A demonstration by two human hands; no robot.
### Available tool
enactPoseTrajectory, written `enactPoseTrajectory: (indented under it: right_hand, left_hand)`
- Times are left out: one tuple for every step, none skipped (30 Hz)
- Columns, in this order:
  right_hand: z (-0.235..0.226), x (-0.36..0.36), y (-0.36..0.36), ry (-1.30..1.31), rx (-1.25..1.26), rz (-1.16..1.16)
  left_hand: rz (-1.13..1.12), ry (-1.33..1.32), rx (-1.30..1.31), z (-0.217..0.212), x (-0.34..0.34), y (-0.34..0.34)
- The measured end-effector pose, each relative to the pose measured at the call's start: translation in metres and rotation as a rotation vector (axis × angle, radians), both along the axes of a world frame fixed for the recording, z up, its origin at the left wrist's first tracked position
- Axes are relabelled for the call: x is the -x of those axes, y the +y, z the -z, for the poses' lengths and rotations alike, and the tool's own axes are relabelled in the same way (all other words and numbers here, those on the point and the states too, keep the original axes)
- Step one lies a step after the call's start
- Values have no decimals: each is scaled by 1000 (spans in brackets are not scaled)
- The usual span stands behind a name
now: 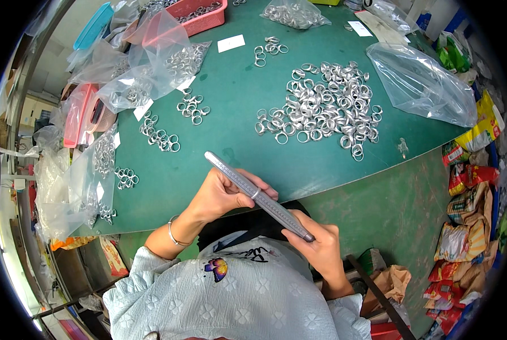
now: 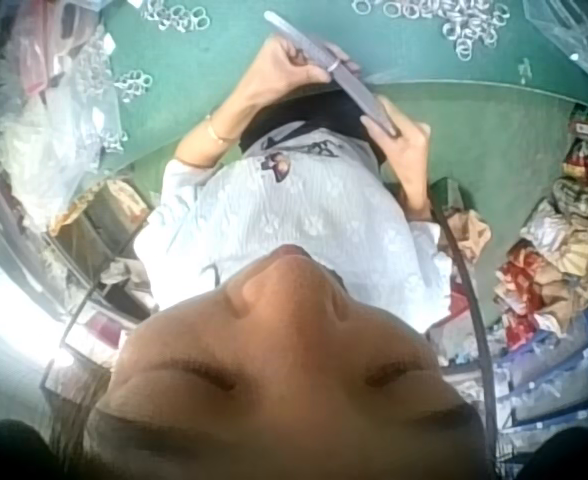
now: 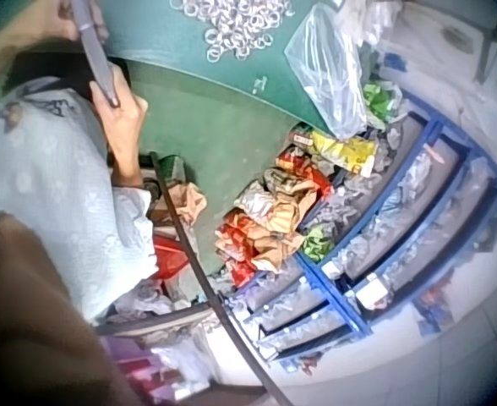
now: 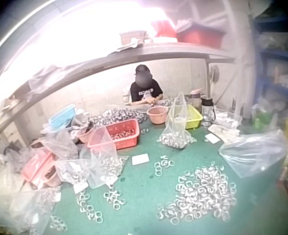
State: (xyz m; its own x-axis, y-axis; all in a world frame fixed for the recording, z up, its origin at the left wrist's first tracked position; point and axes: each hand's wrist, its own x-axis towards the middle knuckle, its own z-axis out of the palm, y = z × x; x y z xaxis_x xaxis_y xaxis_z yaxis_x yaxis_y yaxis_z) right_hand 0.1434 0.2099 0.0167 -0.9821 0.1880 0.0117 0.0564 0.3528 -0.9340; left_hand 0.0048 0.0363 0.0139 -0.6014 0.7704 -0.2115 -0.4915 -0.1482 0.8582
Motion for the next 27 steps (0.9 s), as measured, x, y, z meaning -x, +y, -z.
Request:
enactPoseTrajectory:
  right_hand:
    - [1, 0, 0, 8, 0, 0]
    - [2, 0, 0, 6, 3, -1]
    - [3, 1, 0, 4, 6, -3]
    - [4, 1, 0, 2, 9, -6]
    - [3, 2, 0, -26, 6, -9]
    - [3, 2, 0, -54, 2, -15]
    - [2, 2, 0, -81, -2, -22]
    - [3, 3, -1, -56, 1, -14]
    - [6, 3, -3, -31, 5, -7]
    - [7, 3, -4, -6, 9, -2]
    - [6, 5, -6, -20, 29, -7]
    - [7, 6, -7, -39, 29, -21]
    - [8, 7, -7, -58, 28, -36]
    - [10, 8, -8, -79, 27, -41]
    - [12, 9, -10, -45, 11, -36]
    - [14, 10, -13, -14, -35, -33]
    - [16, 10, -14, 21, -85, -24]
    - [18, 11, -15, 56, -135, -15]
    - [21, 9, -16, 42, -147, -8]
    - [24, 7, -16, 25, -155, -7]
    - [28, 5, -17, 7, -163, -3]
    - [32, 5, -16, -11, -152, 0]
    - [36, 5, -15, -30, -137, 1]
    - [38, 5, -13, -50, -122, 2]
    - [40, 7, -12, -40, -115, 6]
    - [42, 7, -12, -32, -104, 18]
    - [43, 8, -12, -26, -94, 32]
  left_hand:
    - [0, 2, -1, 1, 0, 0]
    - [0, 3, -1, 1, 0, 0]
    - [-1, 5, -2, 2, 0, -1]
    - [0, 2, 2, 2, 0, -2]
    - [-6, 4, 5, 2, 1, -3]
    - [-13, 5, 8, 2, 1, -4]
    - [-1, 15, 18, 1, 2, -4]
    - [4, 30, 31, -2, 3, -5]
    - [7, 45, 44, -4, 4, -6]
    - [-33, 46, 2, -3, 3, -6]
    - [-84, 49, -36, 1, -2, -7]
    - [-128, 51, -77, 4, -6, -8]
    - [-165, 53, -92, 5, -10, -10]
    - [-194, 65, -97, 8, -13, -11]
    - [-225, 76, -103, 11, -15, -12]
    - [-256, 88, -107, 12, -16, -14]
    - [-332, 52, -122, 11, -14, -16]
    - [-448, 49, -194, 10, -5, -22]
    - [-563, 46, -268, 9, 11, -31]
    - [-683, 44, -338, 6, 22, -41]
    - [-697, 100, -243, 3, 28, -51]
    - [-709, 154, -147, 1, 32, -61]
    - [-723, 206, -46, -1, 32, -68]
    - [-706, 212, 18, 3, 30, -74]
    - [-687, 216, 83, 14, 26, -80]
    - [-661, 219, 149, 27, 22, -86]
    - [-631, 235, 191, 36, 20, -89]
